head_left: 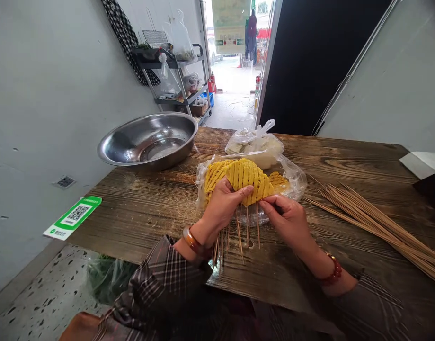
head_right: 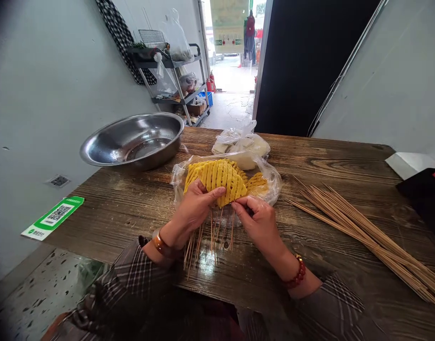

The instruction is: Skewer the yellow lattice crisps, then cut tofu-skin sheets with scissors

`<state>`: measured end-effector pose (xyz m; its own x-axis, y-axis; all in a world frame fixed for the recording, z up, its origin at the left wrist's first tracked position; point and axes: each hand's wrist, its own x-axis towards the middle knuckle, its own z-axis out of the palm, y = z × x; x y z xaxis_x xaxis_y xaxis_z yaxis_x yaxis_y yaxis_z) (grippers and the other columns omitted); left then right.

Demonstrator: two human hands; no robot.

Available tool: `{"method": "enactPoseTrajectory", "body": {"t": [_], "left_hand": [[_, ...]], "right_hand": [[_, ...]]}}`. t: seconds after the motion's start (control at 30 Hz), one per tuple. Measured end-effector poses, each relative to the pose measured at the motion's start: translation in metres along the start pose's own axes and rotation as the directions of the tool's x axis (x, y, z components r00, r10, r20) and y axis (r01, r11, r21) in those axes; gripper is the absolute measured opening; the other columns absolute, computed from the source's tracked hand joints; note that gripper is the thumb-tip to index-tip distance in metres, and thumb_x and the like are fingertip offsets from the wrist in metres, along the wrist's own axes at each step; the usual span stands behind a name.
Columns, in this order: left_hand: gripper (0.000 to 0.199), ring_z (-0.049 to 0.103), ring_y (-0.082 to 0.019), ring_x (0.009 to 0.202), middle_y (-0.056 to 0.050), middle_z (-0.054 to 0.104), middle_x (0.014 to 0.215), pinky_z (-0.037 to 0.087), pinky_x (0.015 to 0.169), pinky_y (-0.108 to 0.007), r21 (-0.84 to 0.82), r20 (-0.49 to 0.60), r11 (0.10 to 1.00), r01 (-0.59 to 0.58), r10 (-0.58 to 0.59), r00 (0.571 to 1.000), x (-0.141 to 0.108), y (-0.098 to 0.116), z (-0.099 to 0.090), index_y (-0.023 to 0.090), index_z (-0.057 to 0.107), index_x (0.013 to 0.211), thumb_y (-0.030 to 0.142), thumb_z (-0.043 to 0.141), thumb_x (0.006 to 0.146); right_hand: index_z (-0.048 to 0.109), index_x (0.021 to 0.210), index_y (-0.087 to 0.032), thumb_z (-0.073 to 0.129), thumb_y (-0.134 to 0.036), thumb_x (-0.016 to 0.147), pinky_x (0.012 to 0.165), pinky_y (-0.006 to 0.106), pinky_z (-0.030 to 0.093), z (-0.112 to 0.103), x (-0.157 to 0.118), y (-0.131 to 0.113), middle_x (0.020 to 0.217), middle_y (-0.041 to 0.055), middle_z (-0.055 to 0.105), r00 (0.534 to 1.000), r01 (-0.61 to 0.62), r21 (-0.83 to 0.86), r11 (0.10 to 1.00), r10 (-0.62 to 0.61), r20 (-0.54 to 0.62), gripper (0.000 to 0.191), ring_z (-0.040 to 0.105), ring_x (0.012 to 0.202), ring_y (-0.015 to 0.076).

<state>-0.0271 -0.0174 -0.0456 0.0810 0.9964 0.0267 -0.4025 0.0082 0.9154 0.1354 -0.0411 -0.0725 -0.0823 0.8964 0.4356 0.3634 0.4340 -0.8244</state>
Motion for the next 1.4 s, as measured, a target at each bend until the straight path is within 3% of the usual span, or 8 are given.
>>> {"method": "enactPoseTrajectory", "body": {"t": [0.3,0.53,1.2,1.4], "left_hand": [[0.035,0.071,-0.018,0.082,-0.005,0.076,0.091,0.055,0.079,-0.03,-0.084,-0.041,0.996,-0.043,0.04,0.998,0.0014,0.005,-0.0031,0.015,0.072,0.094,0.025,0.086,0.064],[0.037,0.071,-0.019,0.086,-0.006,0.076,0.097,0.054,0.081,-0.031,-0.055,-0.003,0.998,-0.03,0.03,1.0,0.0004,0.0015,-0.0032,0.016,0.071,0.098,0.025,0.085,0.066],[0.038,0.07,-0.019,0.084,-0.006,0.076,0.094,0.055,0.081,-0.031,0.001,-0.08,0.999,-0.039,0.039,0.996,-0.0002,0.0032,0.0002,0.014,0.072,0.095,0.025,0.086,0.063],[0.038,0.07,-0.02,0.089,-0.006,0.076,0.099,0.054,0.085,-0.033,0.024,-0.042,0.999,-0.039,0.04,0.998,0.0004,0.0012,-0.0021,0.015,0.071,0.097,0.026,0.085,0.064]], "right_hand": [[0.077,0.094,-0.023,0.066,-0.028,0.088,0.076,0.032,0.056,-0.0004,-0.0013,0.0052,0.093,0.0033,0.079,0.998,0.039,0.048,0.998,-0.041,0.04,0.013,0.072,0.083,0.0186],[0.078,0.092,-0.025,0.067,-0.025,0.088,0.078,0.031,0.058,-0.0019,-0.001,0.0053,0.093,0.0026,0.079,0.997,0.069,0.051,0.996,-0.07,0.019,0.012,0.073,0.084,0.0178],[0.078,0.094,-0.024,0.064,-0.025,0.089,0.078,0.034,0.059,0.0001,-0.0009,0.0012,0.093,0.0032,0.079,0.998,0.052,0.054,0.997,-0.054,0.024,0.014,0.073,0.085,0.0192],[0.078,0.091,-0.023,0.064,-0.027,0.089,0.075,0.033,0.058,-0.0002,-0.0003,0.0029,0.09,0.0041,0.079,0.998,0.06,0.043,0.997,-0.061,0.024,0.014,0.073,0.081,0.0196]]}}
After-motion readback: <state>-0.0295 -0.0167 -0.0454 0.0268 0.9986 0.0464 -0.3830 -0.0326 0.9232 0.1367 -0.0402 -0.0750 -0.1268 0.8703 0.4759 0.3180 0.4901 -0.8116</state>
